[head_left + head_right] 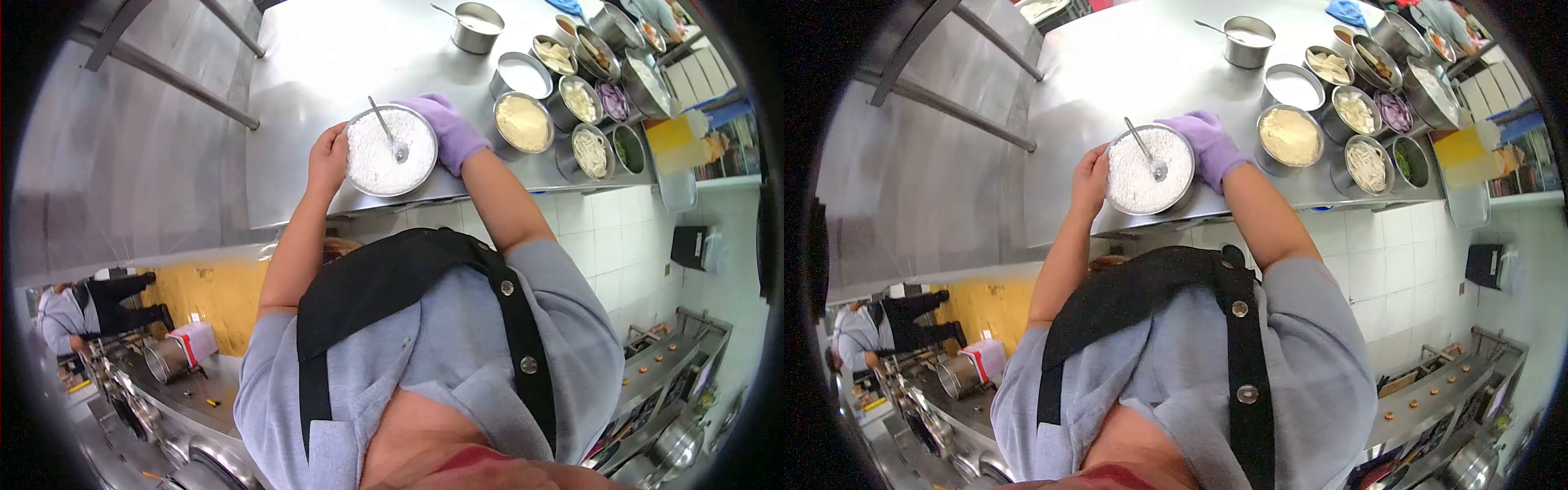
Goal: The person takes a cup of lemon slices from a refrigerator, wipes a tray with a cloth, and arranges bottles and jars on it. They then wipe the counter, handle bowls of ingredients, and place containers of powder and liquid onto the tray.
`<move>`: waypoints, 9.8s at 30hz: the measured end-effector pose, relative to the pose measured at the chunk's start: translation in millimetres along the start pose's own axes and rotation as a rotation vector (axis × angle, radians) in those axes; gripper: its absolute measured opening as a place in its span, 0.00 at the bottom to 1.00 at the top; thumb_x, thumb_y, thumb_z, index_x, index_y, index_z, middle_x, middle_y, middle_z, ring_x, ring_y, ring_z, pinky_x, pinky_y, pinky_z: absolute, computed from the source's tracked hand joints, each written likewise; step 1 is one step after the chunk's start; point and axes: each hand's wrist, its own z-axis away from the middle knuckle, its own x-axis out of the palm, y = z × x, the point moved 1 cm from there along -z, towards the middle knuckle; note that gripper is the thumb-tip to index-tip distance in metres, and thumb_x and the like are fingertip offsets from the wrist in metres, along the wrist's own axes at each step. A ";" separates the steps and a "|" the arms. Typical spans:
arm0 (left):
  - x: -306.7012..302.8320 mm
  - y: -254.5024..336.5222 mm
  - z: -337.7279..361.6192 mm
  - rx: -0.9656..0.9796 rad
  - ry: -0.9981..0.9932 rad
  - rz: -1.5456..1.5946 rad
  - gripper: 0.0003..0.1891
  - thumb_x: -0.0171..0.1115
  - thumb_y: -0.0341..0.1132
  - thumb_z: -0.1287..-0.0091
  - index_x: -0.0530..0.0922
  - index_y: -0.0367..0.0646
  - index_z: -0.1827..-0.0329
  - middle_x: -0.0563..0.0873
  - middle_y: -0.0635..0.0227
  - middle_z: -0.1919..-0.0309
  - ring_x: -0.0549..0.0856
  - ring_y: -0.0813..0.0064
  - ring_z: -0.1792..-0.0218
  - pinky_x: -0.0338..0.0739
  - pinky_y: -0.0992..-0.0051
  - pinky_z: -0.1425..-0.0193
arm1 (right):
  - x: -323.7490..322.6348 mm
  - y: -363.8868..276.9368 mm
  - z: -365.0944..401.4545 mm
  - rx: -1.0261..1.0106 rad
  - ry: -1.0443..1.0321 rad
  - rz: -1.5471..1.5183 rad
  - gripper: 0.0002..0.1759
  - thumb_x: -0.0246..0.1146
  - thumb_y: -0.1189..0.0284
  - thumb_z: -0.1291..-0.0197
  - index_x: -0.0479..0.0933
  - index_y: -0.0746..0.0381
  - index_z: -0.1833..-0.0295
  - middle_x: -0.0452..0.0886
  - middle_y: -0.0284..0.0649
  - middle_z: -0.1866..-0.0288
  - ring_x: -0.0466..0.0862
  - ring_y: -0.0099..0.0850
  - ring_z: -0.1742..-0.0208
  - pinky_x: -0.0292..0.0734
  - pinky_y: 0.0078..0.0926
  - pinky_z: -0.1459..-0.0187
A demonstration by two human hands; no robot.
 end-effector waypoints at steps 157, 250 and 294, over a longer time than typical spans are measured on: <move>416.1 275.1 -79.0 -0.461 -0.886 0.756 0.17 0.49 0.25 0.40 0.66 0.19 0.51 0.79 0.43 0.63 0.85 0.57 0.64 0.88 0.80 0.65 | -402.2 -34.9 256.1 0.298 0.845 0.500 0.14 0.59 0.71 0.41 0.74 0.56 0.49 0.80 0.30 0.54 0.79 0.26 0.52 0.73 0.24 0.49; 201.2 164.6 165.5 -0.265 -0.932 0.166 0.25 0.55 0.26 0.48 0.69 0.34 0.43 0.82 0.62 0.65 0.84 0.75 0.72 0.83 0.76 0.72 | -247.1 -134.4 272.4 0.245 0.102 0.376 0.27 0.67 0.73 0.58 0.76 0.63 0.47 0.80 0.46 0.51 0.80 0.41 0.49 0.75 0.32 0.47; 4.3 -15.0 -46.1 -0.157 0.529 0.809 0.11 0.51 0.21 0.42 0.62 0.32 0.58 0.75 0.53 0.66 0.79 0.68 0.73 0.87 0.65 0.71 | -134.2 -125.6 277.3 0.609 -0.107 -0.633 0.17 0.58 0.72 0.41 0.76 0.67 0.47 0.77 0.34 0.64 0.77 0.22 0.67 0.72 0.16 0.70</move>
